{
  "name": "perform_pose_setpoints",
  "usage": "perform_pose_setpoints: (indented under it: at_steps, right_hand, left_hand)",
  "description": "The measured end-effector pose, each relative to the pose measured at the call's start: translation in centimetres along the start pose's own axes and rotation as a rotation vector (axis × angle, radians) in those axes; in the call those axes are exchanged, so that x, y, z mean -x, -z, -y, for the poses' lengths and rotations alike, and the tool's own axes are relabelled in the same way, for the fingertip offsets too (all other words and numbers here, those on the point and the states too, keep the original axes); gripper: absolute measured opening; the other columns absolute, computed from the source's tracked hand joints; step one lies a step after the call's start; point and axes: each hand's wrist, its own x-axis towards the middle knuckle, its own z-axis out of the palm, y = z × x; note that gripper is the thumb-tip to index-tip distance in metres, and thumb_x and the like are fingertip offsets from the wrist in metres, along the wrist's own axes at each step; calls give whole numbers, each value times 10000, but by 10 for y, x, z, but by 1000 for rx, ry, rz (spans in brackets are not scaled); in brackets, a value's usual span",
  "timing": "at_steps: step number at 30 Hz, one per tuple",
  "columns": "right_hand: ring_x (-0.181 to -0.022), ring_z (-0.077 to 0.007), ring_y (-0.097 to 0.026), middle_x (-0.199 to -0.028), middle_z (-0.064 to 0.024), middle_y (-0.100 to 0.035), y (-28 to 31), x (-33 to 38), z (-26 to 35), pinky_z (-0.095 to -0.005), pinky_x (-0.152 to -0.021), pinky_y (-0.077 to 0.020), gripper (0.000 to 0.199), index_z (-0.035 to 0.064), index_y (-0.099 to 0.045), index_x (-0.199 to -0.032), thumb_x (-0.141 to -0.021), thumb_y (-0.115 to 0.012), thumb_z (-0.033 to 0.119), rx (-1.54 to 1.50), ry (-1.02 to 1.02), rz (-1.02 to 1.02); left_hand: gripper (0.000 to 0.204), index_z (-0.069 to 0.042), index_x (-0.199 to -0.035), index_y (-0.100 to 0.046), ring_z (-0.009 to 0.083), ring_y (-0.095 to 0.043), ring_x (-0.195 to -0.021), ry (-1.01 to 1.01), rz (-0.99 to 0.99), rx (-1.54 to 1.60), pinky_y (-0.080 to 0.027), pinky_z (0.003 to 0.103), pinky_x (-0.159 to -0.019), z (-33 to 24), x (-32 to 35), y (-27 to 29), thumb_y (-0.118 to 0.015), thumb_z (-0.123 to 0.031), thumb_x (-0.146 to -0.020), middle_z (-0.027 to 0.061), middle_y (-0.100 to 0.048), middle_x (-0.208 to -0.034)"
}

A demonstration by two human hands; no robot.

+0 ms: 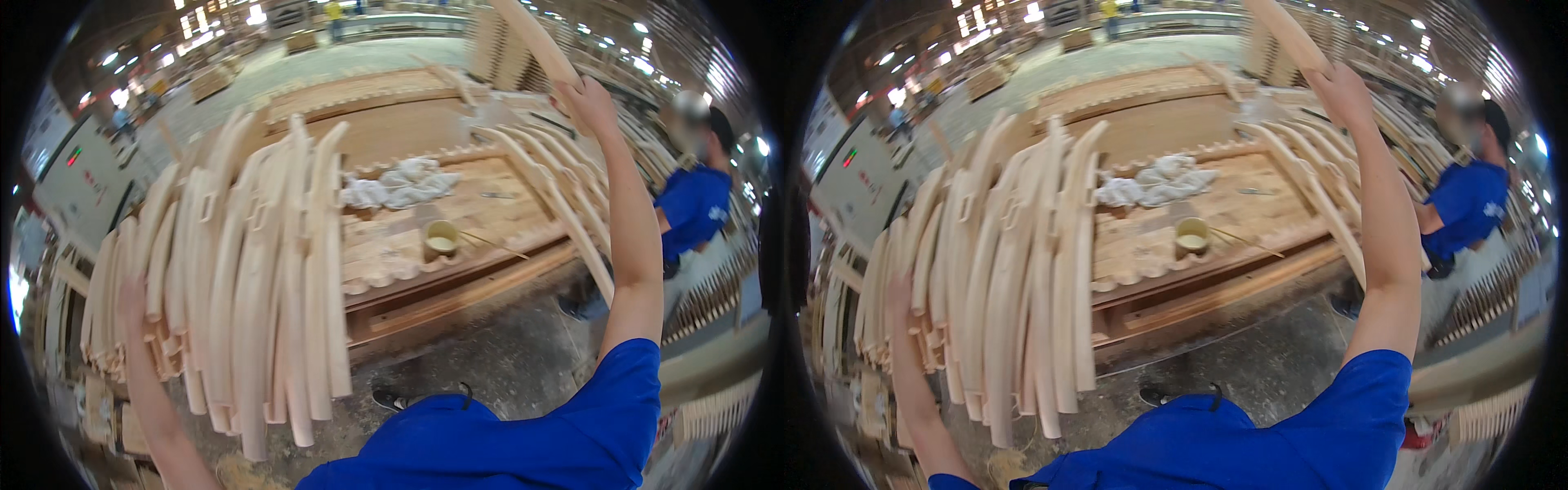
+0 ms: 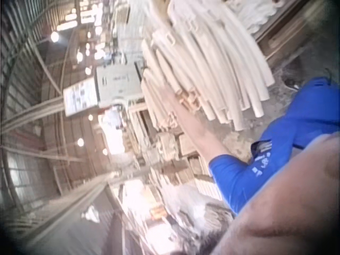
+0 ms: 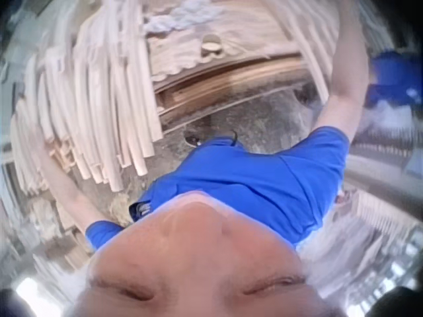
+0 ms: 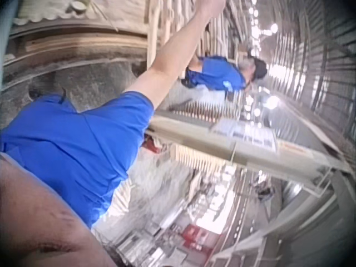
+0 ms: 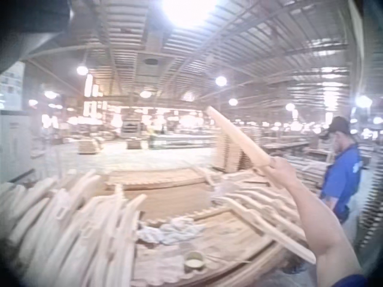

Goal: The person applies glue to the ends of wooden chair legs using a small brush and container. They repeatedly dip the brush into the container, apply glue to the leg ends, and place the legs on a workbench. The person also moves the container and brush to a nearby table.

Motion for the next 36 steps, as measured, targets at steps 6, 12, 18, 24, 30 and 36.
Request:
perform_pose_setpoints:
  at_steps: [6,12,18,24,30,36]
  right_hand:
    - [-942,-371,-620,-973,-224,-648,85,56,-169,-464,-794,-480,526,16,-618,-990,-784,-613,500,487,-244,23]
    - [-980,-384,-607,-1021,-237,-635,51,68,-237,-476,-803,-487,475,5,-615,-1000,-795,-626,433,440,-327,216]
    - [-987,-356,-620,-1030,-204,-648,-37,43,-306,-466,-807,-503,426,21,-632,-1010,-800,-647,392,408,-356,360]
    - [-978,-320,-638,-1032,-174,-659,-109,23,-357,-480,-813,-505,354,54,-637,-1045,-817,-649,325,431,-348,451]
    - [-1097,-317,-565,-1176,-163,-584,-115,34,-389,-485,-871,-473,431,52,-584,-1141,-831,-627,348,467,-236,538]
    - [-1189,-276,-460,-1301,-96,-479,-35,12,-329,-475,-947,-393,568,119,-489,-1286,-797,-668,345,-239,406,-30]
  left_hand:
    - [549,5,-1232,-512,404,-518,-1103,-271,-81,-261,-399,463,-908,-45,16,4,-400,-440,-932,244,-540,-1209]
    - [618,-13,-1331,-417,413,-497,-1139,32,-299,165,-411,439,-912,-90,30,52,-449,-480,-928,213,-476,-1319]
    - [605,29,-1276,-449,378,-527,-1091,-60,-224,408,-415,398,-911,-204,45,80,-467,-471,-936,258,-516,-1227]
    - [519,40,-1240,-470,360,-544,-1082,-237,-280,259,-412,391,-919,-366,84,55,-482,-394,-957,250,-559,-1158]
    - [454,18,-1226,-477,365,-552,-1050,-530,-344,253,-424,413,-894,-515,116,47,-588,-283,-904,202,-577,-1130]
    - [525,-18,-1213,-477,362,-564,-984,-1089,-492,74,-450,415,-788,-612,121,57,-665,-309,-818,179,-570,-1102]
